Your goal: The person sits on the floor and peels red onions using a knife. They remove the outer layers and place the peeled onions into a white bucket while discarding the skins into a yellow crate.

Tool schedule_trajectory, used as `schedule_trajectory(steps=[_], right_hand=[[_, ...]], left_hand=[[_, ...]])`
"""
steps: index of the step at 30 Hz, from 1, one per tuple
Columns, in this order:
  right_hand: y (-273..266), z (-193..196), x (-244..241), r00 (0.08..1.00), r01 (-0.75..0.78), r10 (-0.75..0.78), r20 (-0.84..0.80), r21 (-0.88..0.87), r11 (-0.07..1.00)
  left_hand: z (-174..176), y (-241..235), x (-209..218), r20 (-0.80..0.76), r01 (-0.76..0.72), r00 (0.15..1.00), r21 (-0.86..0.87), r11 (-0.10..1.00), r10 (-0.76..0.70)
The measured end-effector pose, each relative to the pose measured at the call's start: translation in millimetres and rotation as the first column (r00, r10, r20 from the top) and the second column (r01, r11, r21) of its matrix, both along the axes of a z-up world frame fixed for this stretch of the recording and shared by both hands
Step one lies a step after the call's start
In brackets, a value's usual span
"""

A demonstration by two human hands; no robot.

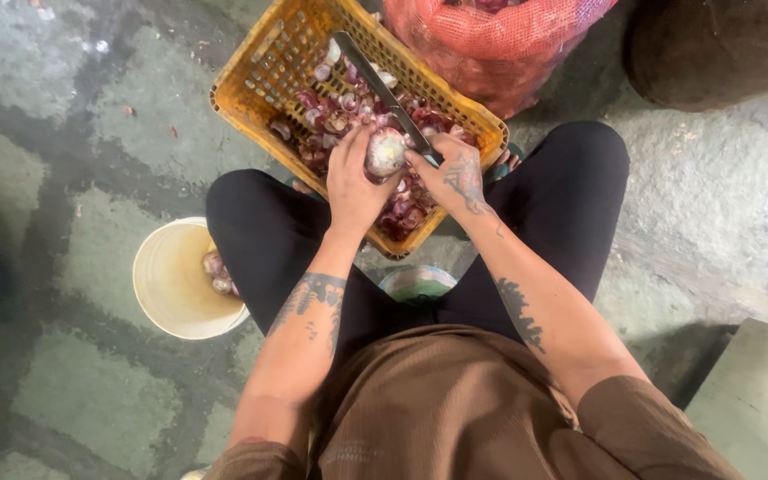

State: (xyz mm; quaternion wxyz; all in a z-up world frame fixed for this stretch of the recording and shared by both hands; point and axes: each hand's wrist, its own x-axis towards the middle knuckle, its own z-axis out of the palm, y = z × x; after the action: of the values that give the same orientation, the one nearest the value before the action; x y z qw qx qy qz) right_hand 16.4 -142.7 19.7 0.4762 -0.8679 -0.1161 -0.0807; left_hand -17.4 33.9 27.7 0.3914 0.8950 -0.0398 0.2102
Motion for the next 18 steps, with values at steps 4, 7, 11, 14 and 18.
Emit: schedule_trajectory(steps=[4, 7, 11, 14, 18], right_hand=[[3, -7, 4, 0.995, 0.028, -0.031, -0.096, -0.036, 0.999], [1, -10, 12, 0.968, 0.065, -0.068, -0.243, -0.019, 0.998], [-1, -6, 12, 0.947, 0.021, -0.053, -0.316, -0.105, 0.994], [4, 5, 1, 0.998, 0.016, -0.009, 0.063, -0.117, 0.993], [4, 21, -13, 0.978, -0.037, 0.080, 0.192, -0.215, 0.976]], left_hand=[[3, 1, 0, 0.010, 0.015, 1.000, 0.008, 1.000, -0.015], [3, 2, 1, -0.009, 0.080, 0.997, -0.171, 0.982, -0.083], [-2, 6, 4, -0.136, 0.043, 0.985, -0.409, 0.912, -0.108], [-7, 10, 11, -0.187, -0.019, 0.972, -0.662, 0.749, -0.142], [-12, 10, 9, -0.253, -0.107, 0.962, -0.694, 0.712, -0.102]])
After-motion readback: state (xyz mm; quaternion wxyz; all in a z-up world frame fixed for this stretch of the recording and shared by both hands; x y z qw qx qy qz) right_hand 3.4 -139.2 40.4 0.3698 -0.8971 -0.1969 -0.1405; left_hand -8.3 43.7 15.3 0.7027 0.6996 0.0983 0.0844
